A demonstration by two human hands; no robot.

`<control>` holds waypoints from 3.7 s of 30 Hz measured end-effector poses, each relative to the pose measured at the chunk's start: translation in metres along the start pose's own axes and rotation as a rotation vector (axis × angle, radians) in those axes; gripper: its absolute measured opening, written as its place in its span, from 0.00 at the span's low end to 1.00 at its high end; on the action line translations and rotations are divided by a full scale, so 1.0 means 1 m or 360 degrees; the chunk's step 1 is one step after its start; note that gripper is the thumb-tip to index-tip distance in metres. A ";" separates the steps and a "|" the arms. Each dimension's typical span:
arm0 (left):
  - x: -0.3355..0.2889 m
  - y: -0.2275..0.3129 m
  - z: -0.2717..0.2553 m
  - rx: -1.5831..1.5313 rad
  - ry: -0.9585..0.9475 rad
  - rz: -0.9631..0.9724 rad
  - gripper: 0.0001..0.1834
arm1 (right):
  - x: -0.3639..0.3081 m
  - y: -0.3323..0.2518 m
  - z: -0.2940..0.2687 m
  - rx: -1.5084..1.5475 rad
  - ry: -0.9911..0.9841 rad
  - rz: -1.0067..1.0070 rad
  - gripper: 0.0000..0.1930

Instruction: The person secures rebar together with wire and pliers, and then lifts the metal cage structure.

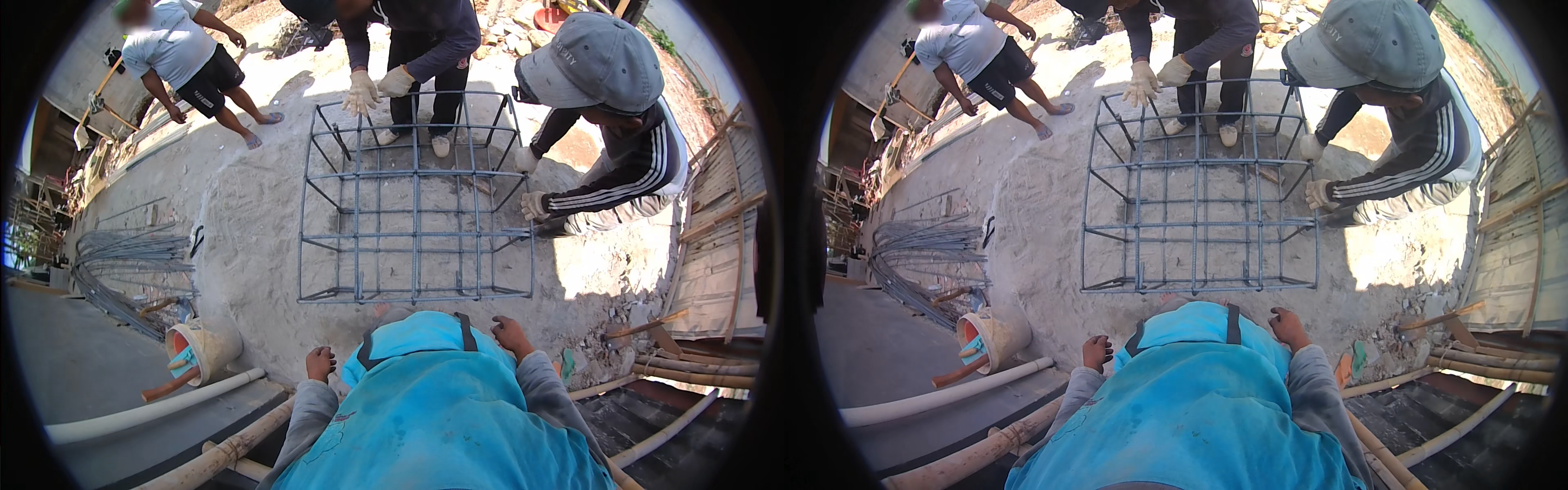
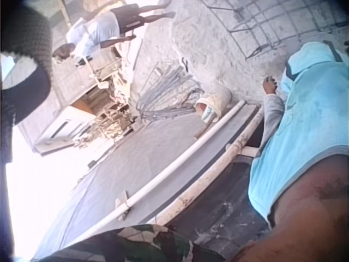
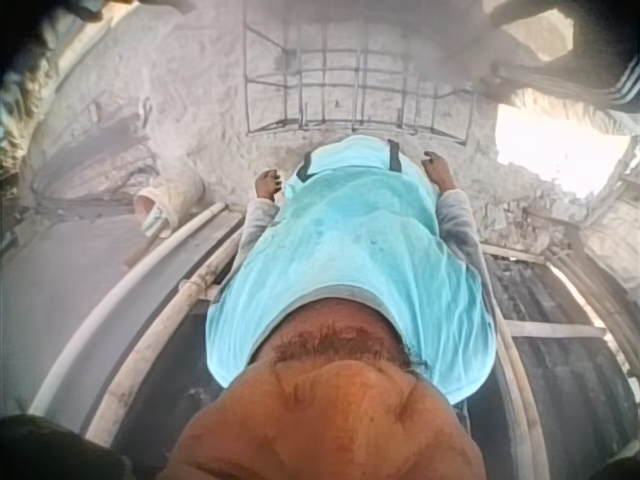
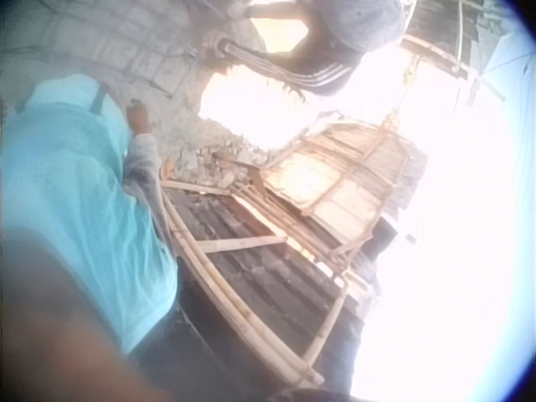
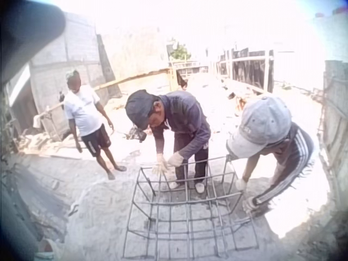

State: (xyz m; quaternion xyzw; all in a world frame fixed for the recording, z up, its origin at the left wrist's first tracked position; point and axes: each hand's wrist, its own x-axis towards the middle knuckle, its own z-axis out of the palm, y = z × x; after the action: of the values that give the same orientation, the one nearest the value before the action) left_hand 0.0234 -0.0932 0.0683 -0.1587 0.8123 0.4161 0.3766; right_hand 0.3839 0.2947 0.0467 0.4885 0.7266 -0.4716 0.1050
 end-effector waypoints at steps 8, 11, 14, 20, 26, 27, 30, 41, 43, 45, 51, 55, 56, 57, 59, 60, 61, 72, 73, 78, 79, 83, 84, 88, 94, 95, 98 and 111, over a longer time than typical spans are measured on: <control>0.006 -0.003 0.001 0.0008 -0.0012 0.0011 0.15 | 0.000 -0.005 -0.002 -0.0062 0.0014 -0.0069 0.22; -0.001 0.006 0.010 -0.0033 0.0011 0.0003 0.16 | 0.004 0.013 0.005 -0.0045 0.0063 -0.0113 0.22; -0.001 0.005 0.009 -0.0037 0.0015 -0.0007 0.16 | 0.001 0.007 0.005 -0.0092 0.0064 -0.0143 0.22; -0.004 0.007 0.013 -0.0036 0.0030 -0.0019 0.16 | -0.005 -0.009 -0.002 -0.0101 0.0033 -0.0057 0.22; -0.004 0.009 0.017 -0.0026 0.0034 -0.0024 0.17 | -0.001 -0.006 -0.004 -0.0060 0.0022 -0.0013 0.22; -0.004 0.009 0.018 -0.0025 0.0033 -0.0024 0.17 | 0.000 -0.003 -0.004 -0.0080 0.0046 -0.0054 0.22; -0.004 0.009 0.020 -0.0017 0.0032 -0.0026 0.17 | 0.001 0.002 -0.003 -0.0117 0.0083 -0.0122 0.22; 0.000 0.008 0.022 -0.0023 0.0023 -0.0018 0.16 | 0.000 -0.006 -0.008 -0.0110 0.0015 -0.0043 0.23; 0.000 0.010 0.023 -0.0015 0.0026 -0.0015 0.17 | 0.001 -0.001 -0.006 -0.0134 0.0048 -0.0110 0.22; 0.000 0.012 0.024 -0.0002 0.0029 -0.0012 0.17 | 0.005 0.006 -0.004 -0.0098 0.0051 -0.0100 0.22; 0.008 0.012 0.021 -0.0012 0.0001 0.0009 0.16 | 0.017 0.029 0.000 -0.0051 0.0076 -0.0157 0.21; 0.008 0.017 0.021 0.0000 0.0007 0.0007 0.16 | 0.018 0.021 -0.003 -0.0045 0.0060 -0.0146 0.22; 0.007 0.019 0.020 0.0008 0.0008 0.0006 0.16 | 0.017 0.019 -0.004 -0.0053 0.0055 -0.0151 0.22; 0.007 0.020 0.021 0.0021 -0.0005 0.0009 0.15 | 0.017 0.020 -0.004 -0.0052 0.0060 -0.0164 0.22; 0.008 0.021 0.021 0.0047 -0.0030 0.0016 0.14 | 0.017 0.021 -0.004 -0.0050 0.0070 -0.0189 0.22; 0.008 0.021 0.020 0.0045 -0.0029 0.0014 0.14 | 0.016 0.018 -0.005 -0.0044 0.0064 -0.0172 0.22; 0.008 0.021 0.019 0.0044 -0.0029 0.0012 0.14 | 0.014 0.015 -0.005 -0.0037 0.0057 -0.0154 0.22; 0.002 0.019 0.022 0.0032 -0.0016 0.0007 0.16 | -0.005 -0.008 -0.007 -0.0068 0.0022 0.0006 0.22; 0.001 0.018 0.022 0.0056 -0.0025 0.0002 0.16 | -0.004 -0.006 -0.006 -0.0077 0.0032 -0.0007 0.22; 0.003 0.014 0.023 0.0026 -0.0014 -0.0008 0.16 | 0.006 0.012 0.000 -0.0097 0.0076 -0.0089 0.22; 0.003 0.015 0.025 0.0004 -0.0008 -0.0005 0.16 | 0.008 0.015 0.000 -0.0091 0.0068 -0.0086 0.22; 0.001 0.015 0.027 -0.0021 -0.0009 -0.0004 0.16 | 0.010 0.018 0.001 -0.0112 0.0101 -0.0151 0.22; 0.001 0.015 0.027 -0.0017 -0.0005 -0.0007 0.16 | 0.010 0.017 0.000 -0.0100 0.0089 -0.0131 0.22; 0.004 0.013 0.028 0.0003 -0.0003 -0.0013 0.16 | 0.011 0.019 -0.001 -0.0067 0.0071 -0.0105 0.22; -0.001 0.018 0.029 0.0010 0.0007 -0.0020 0.17 | 0.004 0.000 -0.008 -0.0025 0.0024 0.0003 0.22; -0.002 0.020 0.030 0.0014 0.0003 -0.0018 0.16 | 0.003 0.000 -0.008 -0.0028 0.0027 0.0005 0.22; 0.007 0.014 0.029 0.0009 -0.0010 -0.0005 0.16 | 0.010 0.017 -0.002 -0.0113 0.0084 -0.0109 0.22; 0.009 0.022 0.026 0.0035 -0.0017 0.0027 0.15 | 0.022 0.033 0.002 -0.0030 0.0057 -0.0134 0.22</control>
State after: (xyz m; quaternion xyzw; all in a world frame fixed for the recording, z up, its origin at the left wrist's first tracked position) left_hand 0.0174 -0.0584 0.0644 -0.1454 0.8161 0.4112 0.3791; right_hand 0.3992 0.3089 0.0126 0.4649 0.7527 -0.4598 0.0767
